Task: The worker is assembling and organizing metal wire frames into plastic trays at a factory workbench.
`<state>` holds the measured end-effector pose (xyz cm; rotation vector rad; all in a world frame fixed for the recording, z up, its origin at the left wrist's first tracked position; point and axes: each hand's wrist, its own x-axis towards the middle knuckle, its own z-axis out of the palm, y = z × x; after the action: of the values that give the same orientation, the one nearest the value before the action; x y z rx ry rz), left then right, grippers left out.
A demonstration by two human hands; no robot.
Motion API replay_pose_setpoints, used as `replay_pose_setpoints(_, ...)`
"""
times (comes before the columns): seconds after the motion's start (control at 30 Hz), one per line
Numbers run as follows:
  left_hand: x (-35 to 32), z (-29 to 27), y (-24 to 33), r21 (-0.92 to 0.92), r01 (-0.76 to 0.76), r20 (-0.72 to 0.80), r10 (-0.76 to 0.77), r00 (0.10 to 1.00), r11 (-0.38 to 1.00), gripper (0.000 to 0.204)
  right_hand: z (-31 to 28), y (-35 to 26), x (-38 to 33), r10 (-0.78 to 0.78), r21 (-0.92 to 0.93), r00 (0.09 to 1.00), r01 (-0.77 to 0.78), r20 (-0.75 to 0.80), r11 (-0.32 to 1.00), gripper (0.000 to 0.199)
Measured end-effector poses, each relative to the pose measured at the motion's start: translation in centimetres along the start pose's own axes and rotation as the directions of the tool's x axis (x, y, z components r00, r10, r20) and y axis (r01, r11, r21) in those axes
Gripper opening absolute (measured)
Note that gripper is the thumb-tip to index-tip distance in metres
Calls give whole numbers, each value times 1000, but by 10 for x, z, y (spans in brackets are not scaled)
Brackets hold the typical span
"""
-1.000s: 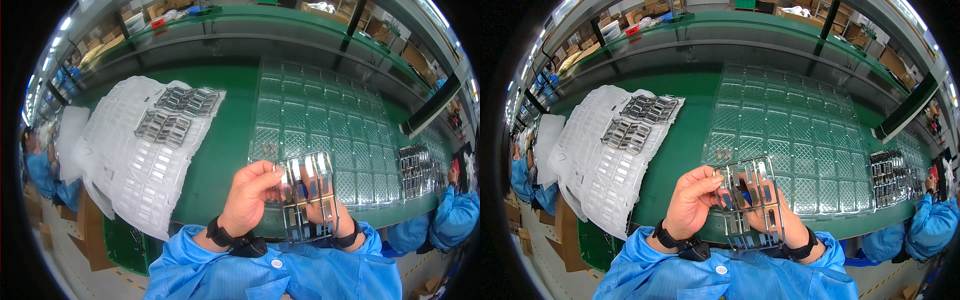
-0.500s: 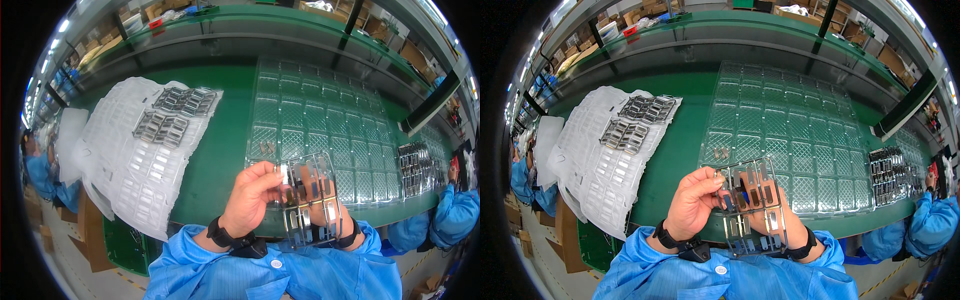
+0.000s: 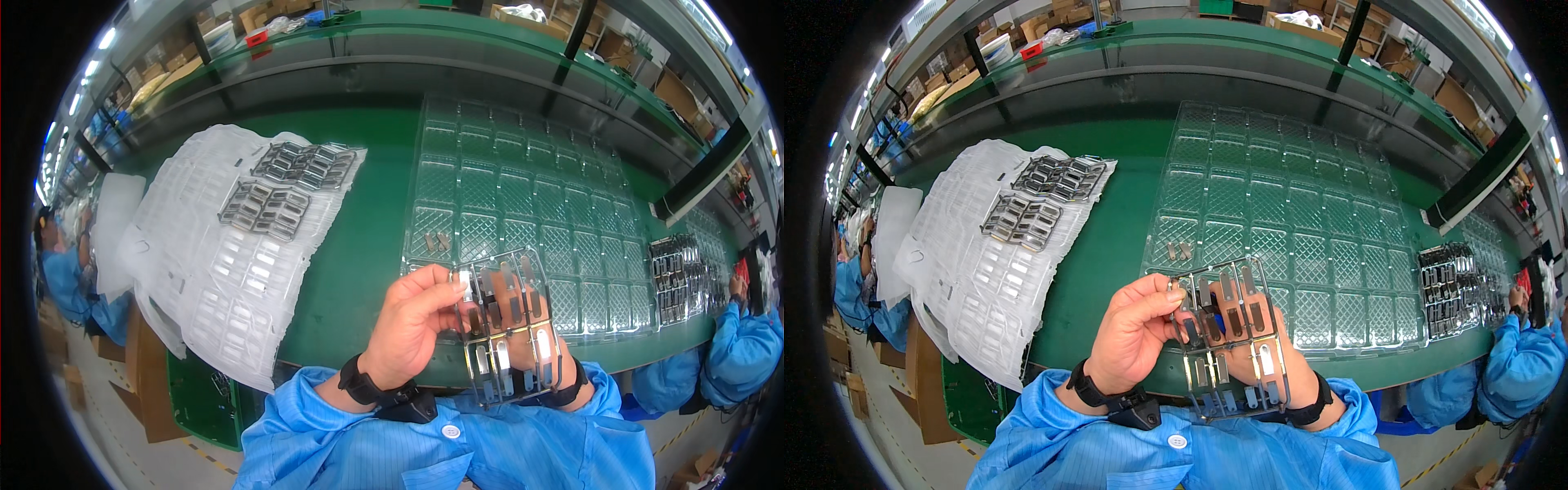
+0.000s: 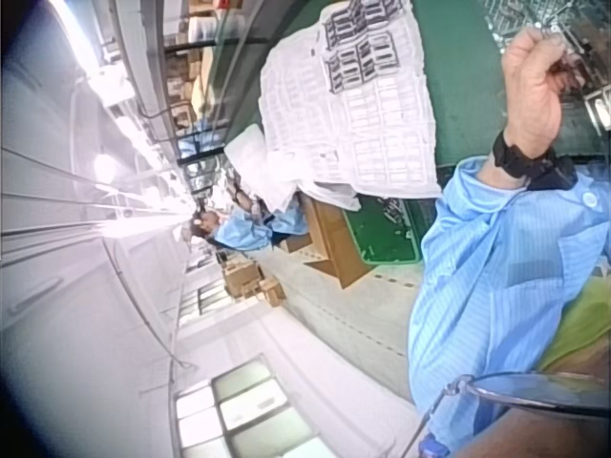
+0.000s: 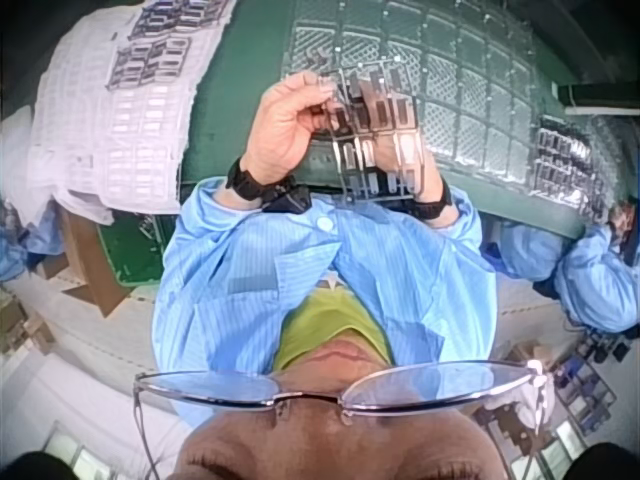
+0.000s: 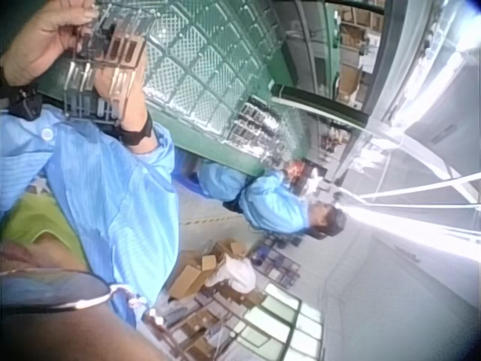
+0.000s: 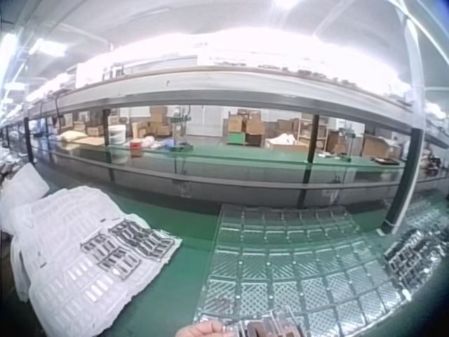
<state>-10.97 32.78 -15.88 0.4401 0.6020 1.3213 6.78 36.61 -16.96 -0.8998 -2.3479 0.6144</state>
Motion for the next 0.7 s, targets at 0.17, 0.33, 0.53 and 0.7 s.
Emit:
replay_pose_setpoints(0.17,-1,0,0,-11,-1,10,1,1000,1000,6,1,2,0,-14,21,1000,13,12,1000,40)
replay_pose_setpoints(0.33,-1,0,-1,-17,-13,5,13,1000,1000,7,-3,-3,5,-10,-56,1000,10,8,998,39)
replay_pose_setpoints(0.53,0,-1,0,11,-17,22,17,1000,1000,8,-4,-7,5,-27,-179,999,20,-37,984,31)
replay_pose_setpoints(0.7,-1,-2,-1,27,-1,2,1,1000,1000,9,-4,-7,3,95,-129,994,-87,56,988,24)
